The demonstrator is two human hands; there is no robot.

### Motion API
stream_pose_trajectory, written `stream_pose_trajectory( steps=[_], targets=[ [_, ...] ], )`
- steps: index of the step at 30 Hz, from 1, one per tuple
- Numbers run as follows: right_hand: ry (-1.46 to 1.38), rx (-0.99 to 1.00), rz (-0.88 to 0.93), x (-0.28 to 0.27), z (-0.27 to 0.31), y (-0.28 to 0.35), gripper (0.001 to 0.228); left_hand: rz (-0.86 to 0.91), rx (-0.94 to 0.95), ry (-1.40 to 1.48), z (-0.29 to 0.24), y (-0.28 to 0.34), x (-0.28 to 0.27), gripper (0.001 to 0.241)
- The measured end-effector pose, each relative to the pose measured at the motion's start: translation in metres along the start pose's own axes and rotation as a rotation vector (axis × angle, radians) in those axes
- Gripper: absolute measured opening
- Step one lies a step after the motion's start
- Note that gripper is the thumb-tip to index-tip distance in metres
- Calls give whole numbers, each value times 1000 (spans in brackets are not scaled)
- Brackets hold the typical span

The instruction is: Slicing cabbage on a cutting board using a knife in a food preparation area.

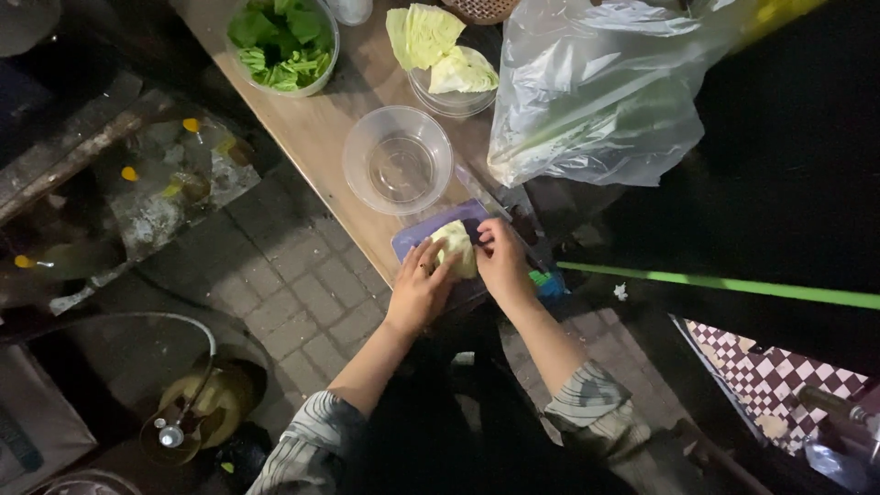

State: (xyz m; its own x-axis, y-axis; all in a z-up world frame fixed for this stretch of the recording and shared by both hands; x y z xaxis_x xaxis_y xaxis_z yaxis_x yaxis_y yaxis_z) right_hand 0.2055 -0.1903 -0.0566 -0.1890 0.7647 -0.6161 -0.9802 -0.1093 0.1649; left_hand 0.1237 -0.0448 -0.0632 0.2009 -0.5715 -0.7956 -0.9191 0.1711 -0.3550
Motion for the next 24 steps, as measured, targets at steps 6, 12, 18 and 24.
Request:
stream_pose_trajectory(
  steps=[6, 12, 18, 24],
  targets=[
    [513, -202, -257, -22, -21, 7, 25, 101, 18, -326, 2, 0, 24, 40],
    [633, -45, -71, -33, -33, 2, 44, 201, -38, -441, -3, -7, 29, 58],
    [609, 86, 2, -41, -8, -4, 30, 116, -33, -464, -1, -12, 36, 62],
    [187, 352, 137, -26, -60, 36, 27, 42, -90, -488, -5, -19, 17, 56]
  ],
)
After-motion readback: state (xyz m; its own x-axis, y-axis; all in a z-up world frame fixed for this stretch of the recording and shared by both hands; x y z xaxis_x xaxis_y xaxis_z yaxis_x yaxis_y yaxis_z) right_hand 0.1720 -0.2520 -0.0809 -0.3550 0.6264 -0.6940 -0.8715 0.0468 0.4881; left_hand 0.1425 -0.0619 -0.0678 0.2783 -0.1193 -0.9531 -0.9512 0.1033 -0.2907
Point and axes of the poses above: each hand's wrist, its own y-axis away from the middle knuckle, its own x-axis out of the palm, z = x × y, the point moved 8 cm from there along -y, towards the middle knuckle, and after that the axes turned 2 degrees about x, right-handed, at the moved point
